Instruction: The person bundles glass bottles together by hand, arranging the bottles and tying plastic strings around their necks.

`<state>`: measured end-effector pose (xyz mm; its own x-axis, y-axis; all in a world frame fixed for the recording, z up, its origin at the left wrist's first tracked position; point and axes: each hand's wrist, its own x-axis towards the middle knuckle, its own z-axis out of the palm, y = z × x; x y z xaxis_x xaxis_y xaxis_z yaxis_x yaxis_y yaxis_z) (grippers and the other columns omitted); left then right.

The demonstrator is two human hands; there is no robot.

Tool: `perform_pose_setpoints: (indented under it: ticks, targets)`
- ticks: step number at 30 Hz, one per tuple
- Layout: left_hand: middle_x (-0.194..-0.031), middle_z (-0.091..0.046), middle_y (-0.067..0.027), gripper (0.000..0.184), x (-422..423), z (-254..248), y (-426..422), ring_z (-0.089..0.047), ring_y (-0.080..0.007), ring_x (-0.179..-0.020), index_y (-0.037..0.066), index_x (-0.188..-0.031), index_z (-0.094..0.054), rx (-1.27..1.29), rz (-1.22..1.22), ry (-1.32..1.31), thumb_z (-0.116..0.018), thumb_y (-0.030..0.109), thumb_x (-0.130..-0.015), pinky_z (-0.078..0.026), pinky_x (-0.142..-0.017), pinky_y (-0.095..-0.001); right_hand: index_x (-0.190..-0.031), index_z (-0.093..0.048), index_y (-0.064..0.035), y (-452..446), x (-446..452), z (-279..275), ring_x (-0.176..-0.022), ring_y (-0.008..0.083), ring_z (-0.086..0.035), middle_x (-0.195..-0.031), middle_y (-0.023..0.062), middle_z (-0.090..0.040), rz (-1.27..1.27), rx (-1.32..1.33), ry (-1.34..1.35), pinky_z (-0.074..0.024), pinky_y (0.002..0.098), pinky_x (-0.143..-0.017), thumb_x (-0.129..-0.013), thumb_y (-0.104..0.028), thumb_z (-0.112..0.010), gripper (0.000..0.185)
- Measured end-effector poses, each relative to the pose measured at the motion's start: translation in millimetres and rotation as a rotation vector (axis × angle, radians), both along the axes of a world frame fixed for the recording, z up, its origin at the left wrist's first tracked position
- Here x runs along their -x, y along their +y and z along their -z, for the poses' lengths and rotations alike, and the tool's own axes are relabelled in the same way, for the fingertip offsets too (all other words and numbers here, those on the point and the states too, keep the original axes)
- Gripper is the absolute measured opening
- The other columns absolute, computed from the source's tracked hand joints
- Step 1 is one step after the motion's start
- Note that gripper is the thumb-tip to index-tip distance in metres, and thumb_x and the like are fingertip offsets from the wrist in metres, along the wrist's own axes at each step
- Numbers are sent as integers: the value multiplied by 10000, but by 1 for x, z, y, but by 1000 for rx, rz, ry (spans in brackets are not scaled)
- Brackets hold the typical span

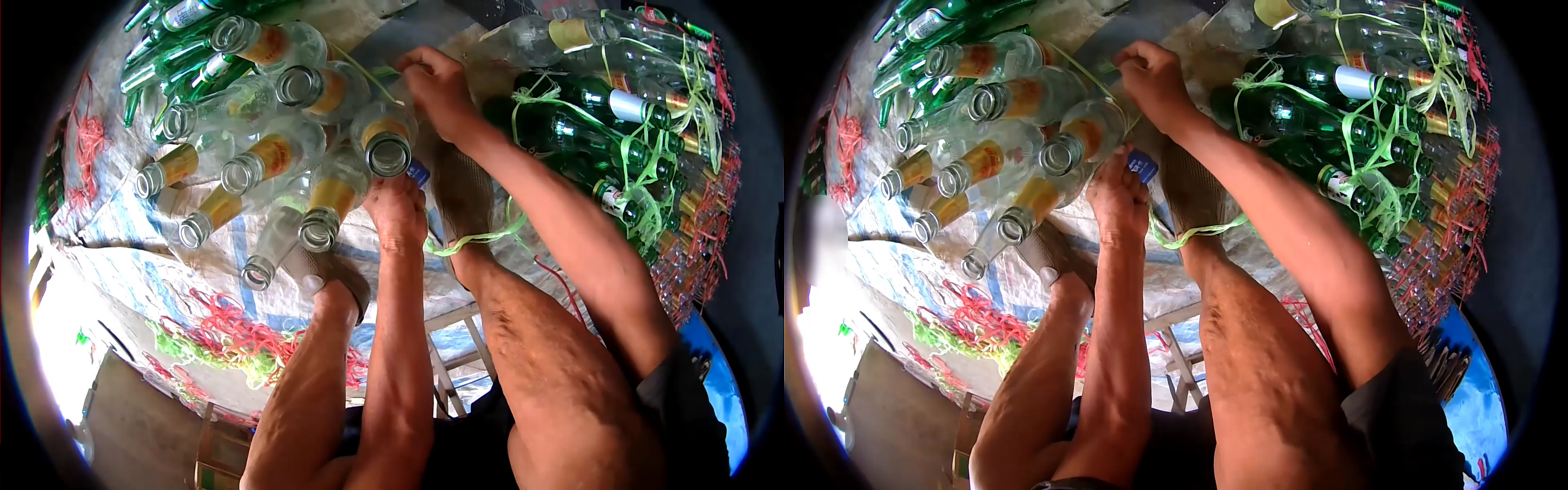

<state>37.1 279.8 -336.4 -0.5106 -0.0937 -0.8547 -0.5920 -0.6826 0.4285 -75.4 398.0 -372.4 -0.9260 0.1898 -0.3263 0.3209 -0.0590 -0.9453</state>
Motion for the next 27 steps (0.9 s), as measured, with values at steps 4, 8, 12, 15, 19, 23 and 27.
perform_pose_setpoints:
  ticks: [4,8,12,15,19,23,27]
  targets:
    - [-611,-323,108,131,-3,3,4,-247,-27,-481,51,-1024,-718,-2,11,27,-720,179,-998,-190,-434,-233,-1078,-681,-75,12,-25,-9,-551,75,-458,-705,-39,-482,139,220,-122,-397,277,-467,-984,-114,-577,146]
    - [-611,-326,110,130,-5,0,8,-245,-24,-485,80,-1019,-717,24,43,69,-729,209,-1007,-184,-428,-239,-1087,-631,-48,15,-50,-20,-511,112,-415,-708,1,-466,257,299,-204,-392,303,-481,-1009,-76,-551,115]
    - [-610,-327,109,136,-6,0,16,-243,-26,-487,102,-1013,-697,19,47,72,-720,237,-1019,-184,-430,-239,-1147,-596,-18,21,-62,-24,-549,130,-450,-740,36,-502,280,363,-220,-488,334,-567,-1020,-61,-520,154]
    - [-610,-326,107,144,-8,5,17,-243,-29,-494,110,-1031,-683,-25,66,112,-689,254,-1040,-189,-439,-240,-1190,-574,-10,22,-72,-23,-598,132,-479,-760,43,-510,278,409,-221,-522,342,-619,-1019,-55,-513,187]
    - [-612,-319,103,163,-9,3,18,-248,-36,-507,107,-1059,-673,-96,84,127,-640,267,-1069,-197,-449,-244,-1224,-561,1,21,-87,-24,-644,135,-505,-793,53,-525,278,437,-237,-549,349,-668,-1013,-48,-511,222]
    - [-631,-361,89,187,-8,2,18,-268,-42,-509,91,-1084,-672,-113,121,171,-623,270,-1081,-213,-451,-240,-1239,-561,10,22,-97,-28,-686,144,-542,-834,64,-555,273,410,-281,-588,361,-745,-1007,-55,-532,242]
    - [-692,-516,67,174,-7,8,14,-331,-26,-511,63,-1084,-688,-115,100,120,-665,234,-1055,-231,-441,-226,-1273,-563,13,27,-110,-39,-818,167,-633,-953,97,-625,247,282,-347,-608,374,-833,-1006,-62,-551,278]
